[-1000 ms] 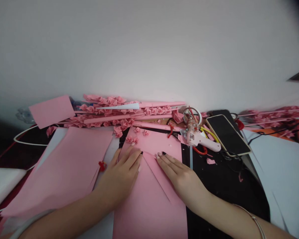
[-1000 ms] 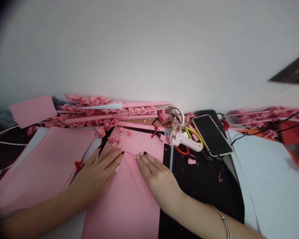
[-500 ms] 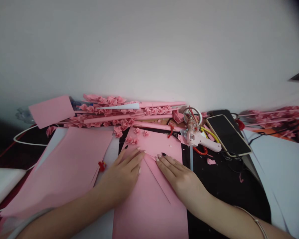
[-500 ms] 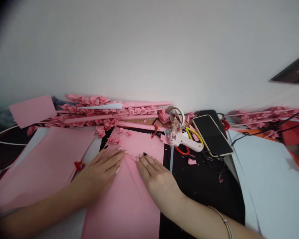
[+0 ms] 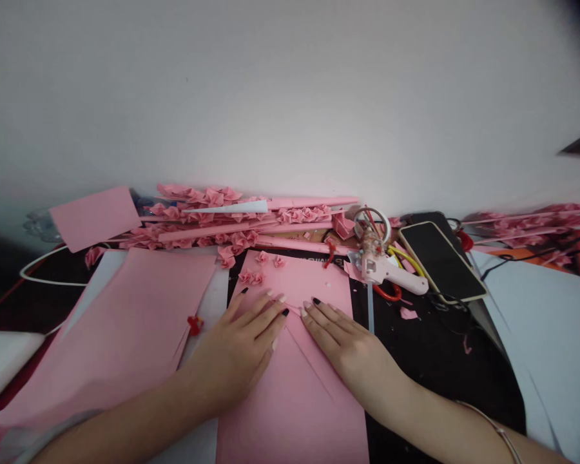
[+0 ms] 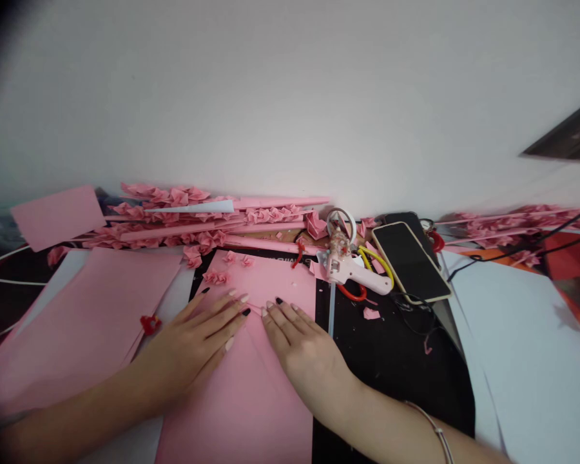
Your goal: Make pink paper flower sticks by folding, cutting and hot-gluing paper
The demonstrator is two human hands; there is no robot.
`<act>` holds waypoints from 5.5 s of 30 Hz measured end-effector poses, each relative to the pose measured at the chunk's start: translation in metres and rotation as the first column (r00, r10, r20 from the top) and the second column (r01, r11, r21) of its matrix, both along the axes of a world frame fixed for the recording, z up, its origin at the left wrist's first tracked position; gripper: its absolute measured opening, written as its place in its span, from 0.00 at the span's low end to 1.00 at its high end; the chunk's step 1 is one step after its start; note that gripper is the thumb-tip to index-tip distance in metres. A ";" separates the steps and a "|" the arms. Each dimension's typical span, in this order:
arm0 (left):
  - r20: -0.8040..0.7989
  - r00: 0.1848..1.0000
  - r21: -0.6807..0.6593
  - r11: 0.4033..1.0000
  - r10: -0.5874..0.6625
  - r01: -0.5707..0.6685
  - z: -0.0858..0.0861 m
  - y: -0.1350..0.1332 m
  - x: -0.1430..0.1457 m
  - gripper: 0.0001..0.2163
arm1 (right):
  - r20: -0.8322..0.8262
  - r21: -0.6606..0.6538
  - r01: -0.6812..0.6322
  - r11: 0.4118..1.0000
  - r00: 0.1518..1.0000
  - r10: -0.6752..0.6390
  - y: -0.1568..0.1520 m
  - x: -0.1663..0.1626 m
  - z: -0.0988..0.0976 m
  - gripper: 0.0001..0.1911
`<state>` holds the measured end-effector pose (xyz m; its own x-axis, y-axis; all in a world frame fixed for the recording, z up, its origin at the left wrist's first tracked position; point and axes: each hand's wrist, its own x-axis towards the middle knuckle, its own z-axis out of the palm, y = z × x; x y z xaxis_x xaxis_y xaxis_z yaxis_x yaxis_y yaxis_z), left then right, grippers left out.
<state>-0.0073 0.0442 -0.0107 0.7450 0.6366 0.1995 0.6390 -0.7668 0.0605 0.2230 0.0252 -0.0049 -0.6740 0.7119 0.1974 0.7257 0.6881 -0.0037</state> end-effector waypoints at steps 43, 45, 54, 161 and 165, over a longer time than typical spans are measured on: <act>-0.064 0.998 0.024 1.000 -0.012 0.013 -0.008 -0.004 0.003 0.21 | 0.050 0.031 0.011 0.999 0.999 -0.013 -0.006 -0.005 -0.006 0.20; -0.077 0.997 0.018 0.999 -0.031 0.032 -0.010 -0.004 0.004 0.22 | 0.060 0.024 0.014 1.000 0.998 -0.016 -0.006 -0.005 -0.005 0.21; -0.091 0.996 -0.034 0.999 -0.025 0.022 -0.009 -0.005 0.005 0.22 | 0.094 0.018 0.071 0.997 0.993 -0.073 -0.012 -0.006 -0.006 0.26; 0.336 0.918 -0.548 0.836 0.210 0.009 0.006 0.003 0.004 0.09 | -0.260 -0.131 0.037 0.991 0.963 -0.071 0.032 -0.002 0.058 0.08; 0.358 0.929 -0.468 0.879 0.093 0.092 0.000 -0.001 0.002 0.09 | -0.185 -0.306 -0.061 0.950 0.983 0.004 0.034 -0.014 0.058 0.05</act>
